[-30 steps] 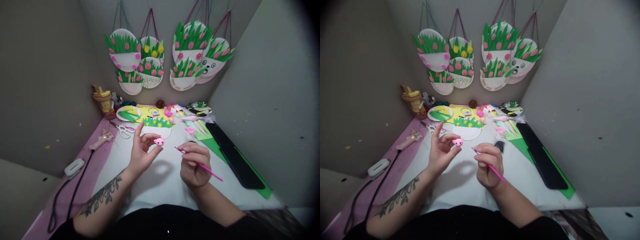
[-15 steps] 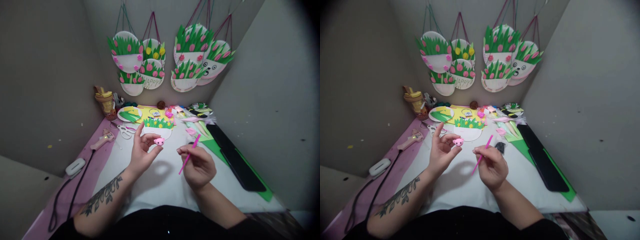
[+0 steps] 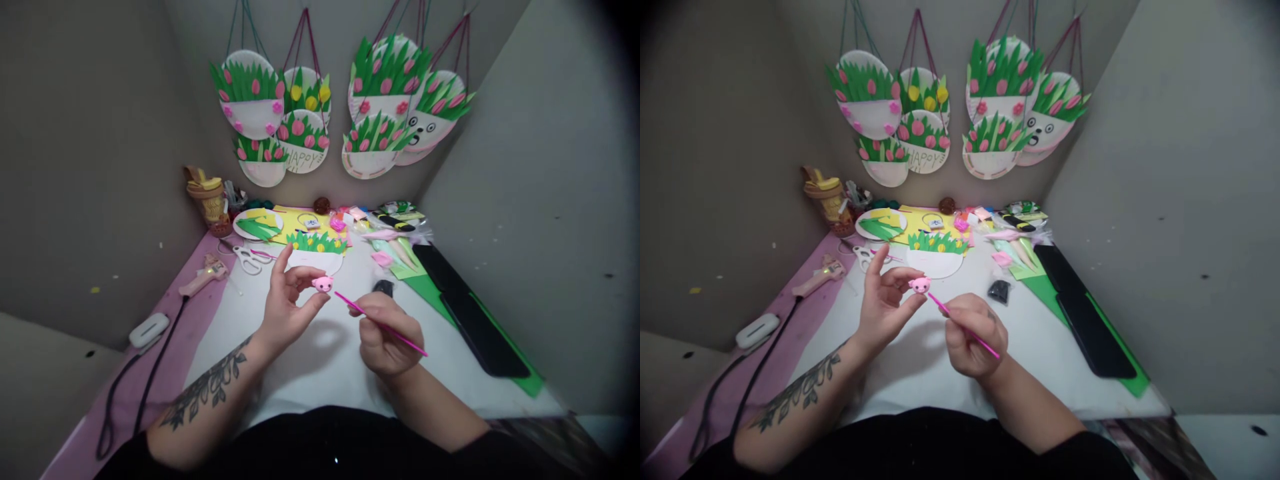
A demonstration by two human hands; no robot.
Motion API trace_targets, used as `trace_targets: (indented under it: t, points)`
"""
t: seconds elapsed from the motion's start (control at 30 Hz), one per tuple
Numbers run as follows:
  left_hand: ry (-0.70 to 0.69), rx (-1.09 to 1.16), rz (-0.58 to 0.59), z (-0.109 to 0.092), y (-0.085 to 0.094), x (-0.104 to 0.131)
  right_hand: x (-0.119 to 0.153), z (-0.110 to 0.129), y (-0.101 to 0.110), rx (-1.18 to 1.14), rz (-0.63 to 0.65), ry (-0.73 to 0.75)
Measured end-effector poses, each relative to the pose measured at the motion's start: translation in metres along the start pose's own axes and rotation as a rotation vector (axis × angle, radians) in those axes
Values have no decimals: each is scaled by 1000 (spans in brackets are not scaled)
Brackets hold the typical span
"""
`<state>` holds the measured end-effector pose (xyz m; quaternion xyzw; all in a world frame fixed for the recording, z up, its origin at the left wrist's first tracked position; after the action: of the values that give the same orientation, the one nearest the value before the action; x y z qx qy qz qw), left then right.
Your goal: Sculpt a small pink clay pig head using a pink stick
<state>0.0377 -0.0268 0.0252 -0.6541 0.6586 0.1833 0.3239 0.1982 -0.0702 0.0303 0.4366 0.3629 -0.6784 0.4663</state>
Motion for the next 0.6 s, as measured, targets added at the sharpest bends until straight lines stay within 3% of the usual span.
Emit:
trace_targets:
  t: [0.4,0.6]
  points:
    - [-26,-33,8,-3,-1,1,2,-2,2,-67,27,-30]
    - [-23,-46,27,-3,-2,2,0,2,1,-57,9,77]
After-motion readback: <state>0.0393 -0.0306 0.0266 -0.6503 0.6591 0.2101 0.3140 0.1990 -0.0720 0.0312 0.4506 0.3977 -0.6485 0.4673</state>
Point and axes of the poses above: each hand's wrist, its own x-axis away from the middle knuckle, its own y-axis out of the back of the hand, z = x × y, the point moved 3 cm from there along -x, towards the middle knuckle, and after that the axes turned 9 degrees about -z, right-handed, at the moved point
